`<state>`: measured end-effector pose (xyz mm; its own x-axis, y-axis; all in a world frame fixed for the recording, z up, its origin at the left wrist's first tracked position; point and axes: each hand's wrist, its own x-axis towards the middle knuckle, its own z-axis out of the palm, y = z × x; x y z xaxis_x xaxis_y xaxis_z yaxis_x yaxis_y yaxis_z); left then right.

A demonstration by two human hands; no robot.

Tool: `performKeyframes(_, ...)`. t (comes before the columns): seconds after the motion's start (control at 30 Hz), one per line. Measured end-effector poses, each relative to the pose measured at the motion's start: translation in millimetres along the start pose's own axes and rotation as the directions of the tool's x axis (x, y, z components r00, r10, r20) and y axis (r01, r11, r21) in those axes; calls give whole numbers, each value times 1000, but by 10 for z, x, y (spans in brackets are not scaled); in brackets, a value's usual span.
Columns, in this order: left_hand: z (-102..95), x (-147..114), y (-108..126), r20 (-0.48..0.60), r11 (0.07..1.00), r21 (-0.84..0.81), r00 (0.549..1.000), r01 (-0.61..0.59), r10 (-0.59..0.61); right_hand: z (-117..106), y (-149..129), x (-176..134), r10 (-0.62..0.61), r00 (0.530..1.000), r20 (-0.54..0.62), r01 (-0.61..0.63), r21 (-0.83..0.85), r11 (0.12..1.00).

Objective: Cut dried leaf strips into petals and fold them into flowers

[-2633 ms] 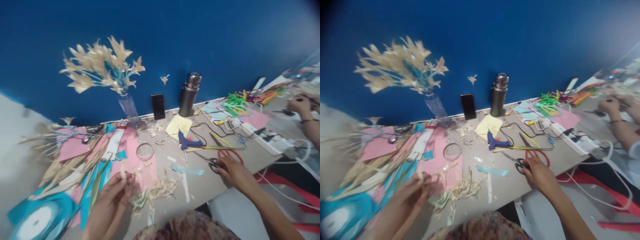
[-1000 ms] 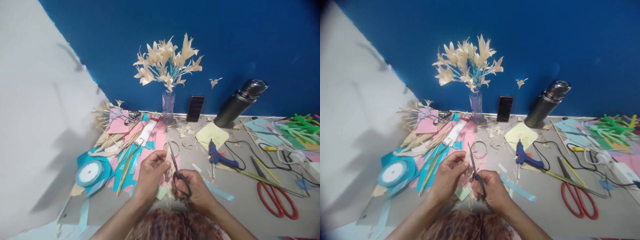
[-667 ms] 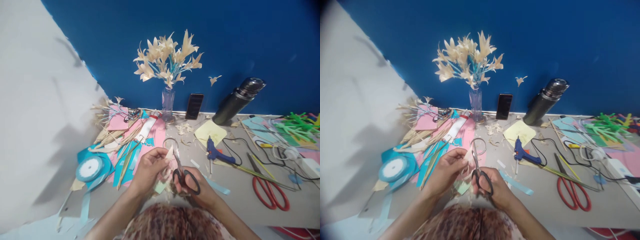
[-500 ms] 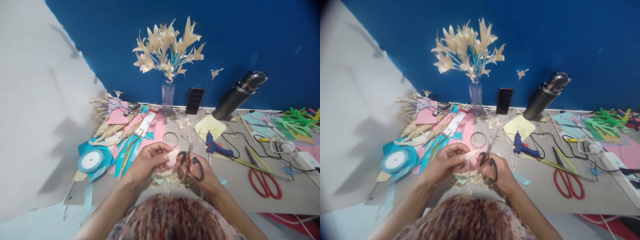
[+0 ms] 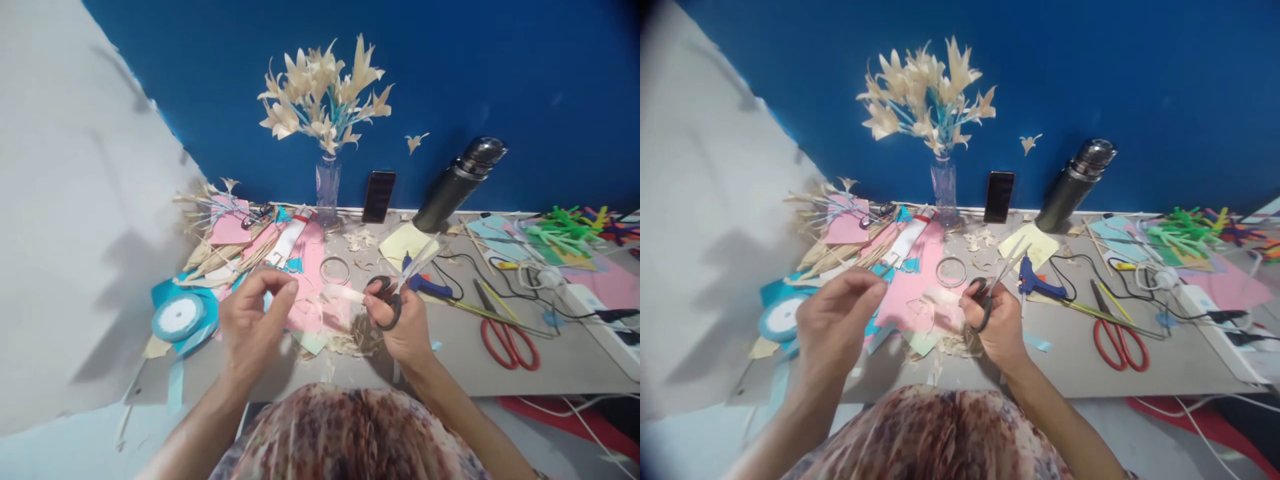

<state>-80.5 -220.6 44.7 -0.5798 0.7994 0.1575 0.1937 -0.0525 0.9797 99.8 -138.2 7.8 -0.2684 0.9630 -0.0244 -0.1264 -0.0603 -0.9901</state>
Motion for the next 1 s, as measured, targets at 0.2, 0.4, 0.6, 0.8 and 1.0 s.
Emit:
performKeyframes(0.2,358,-137,-187,553,577,-453,722,680,-417,95,68,-36,-35,997,-67,34,-17,999)
performKeyframes(0.4,368,109,-187,401,607,-519,799,601,-448,-36,13,-99,128,955,267,-105,-99,990)
performKeyframes(0.6,257,241,-123,400,649,-499,817,574,-416,-204,36,-160,306,775,554,-181,-269,946)
performKeyframes(0.8,281,241,-144,431,664,-479,813,575,-393,-219,77,-164,329,735,593,-204,-269,941)
performKeyframes(1.0,253,239,-164,423,676,-490,829,550,-367,-207,83,-148,320,741,590,-191,-272,943)
